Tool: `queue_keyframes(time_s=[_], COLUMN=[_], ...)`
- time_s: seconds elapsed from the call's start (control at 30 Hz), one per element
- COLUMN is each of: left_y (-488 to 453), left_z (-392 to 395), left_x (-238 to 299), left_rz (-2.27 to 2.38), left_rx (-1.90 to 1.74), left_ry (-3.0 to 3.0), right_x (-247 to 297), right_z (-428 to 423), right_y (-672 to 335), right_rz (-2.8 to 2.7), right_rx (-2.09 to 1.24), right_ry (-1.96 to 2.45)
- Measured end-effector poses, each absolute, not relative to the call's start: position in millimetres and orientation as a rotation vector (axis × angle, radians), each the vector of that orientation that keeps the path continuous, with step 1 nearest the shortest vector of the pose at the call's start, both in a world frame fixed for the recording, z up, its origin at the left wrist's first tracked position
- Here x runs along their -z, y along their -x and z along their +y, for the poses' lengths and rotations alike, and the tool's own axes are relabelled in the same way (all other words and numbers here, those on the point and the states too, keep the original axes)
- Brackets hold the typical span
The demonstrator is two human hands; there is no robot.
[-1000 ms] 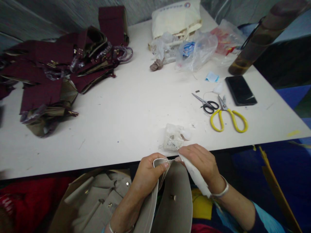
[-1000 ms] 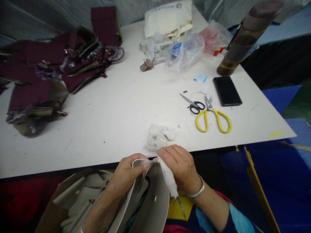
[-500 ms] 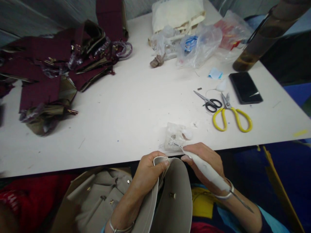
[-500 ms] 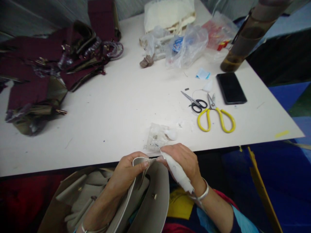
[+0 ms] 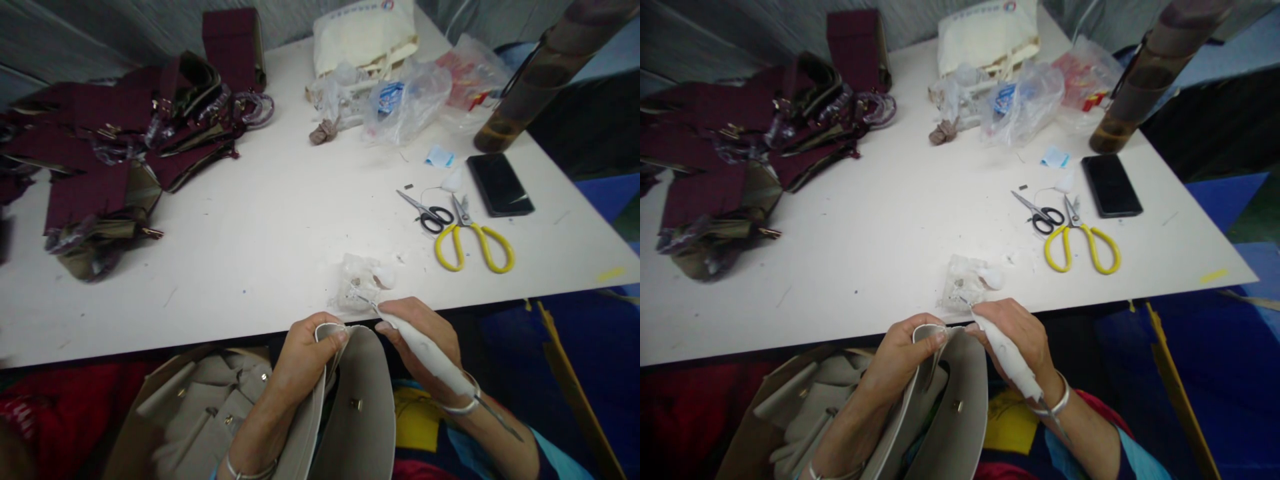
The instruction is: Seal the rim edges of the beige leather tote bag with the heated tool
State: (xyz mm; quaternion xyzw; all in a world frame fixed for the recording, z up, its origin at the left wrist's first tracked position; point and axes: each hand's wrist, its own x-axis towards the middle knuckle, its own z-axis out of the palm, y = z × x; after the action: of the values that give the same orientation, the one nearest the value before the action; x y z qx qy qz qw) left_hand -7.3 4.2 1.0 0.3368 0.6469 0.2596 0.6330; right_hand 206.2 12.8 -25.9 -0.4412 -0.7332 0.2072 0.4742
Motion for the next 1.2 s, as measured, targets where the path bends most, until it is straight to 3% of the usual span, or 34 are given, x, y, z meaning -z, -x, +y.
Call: queue_keyframes(time_s=[1.2], left_y=[18.1], left_z=[5.8], left_x=[7.1], left_rz=[1.444], left_rx=[-0.590], left_ry=[-0.671], right_x=[57.8], right_z=[7.7], right_y=[-209.4], right_rz=[-1.748], right_rx=[-0.720], right_ry=[0.940])
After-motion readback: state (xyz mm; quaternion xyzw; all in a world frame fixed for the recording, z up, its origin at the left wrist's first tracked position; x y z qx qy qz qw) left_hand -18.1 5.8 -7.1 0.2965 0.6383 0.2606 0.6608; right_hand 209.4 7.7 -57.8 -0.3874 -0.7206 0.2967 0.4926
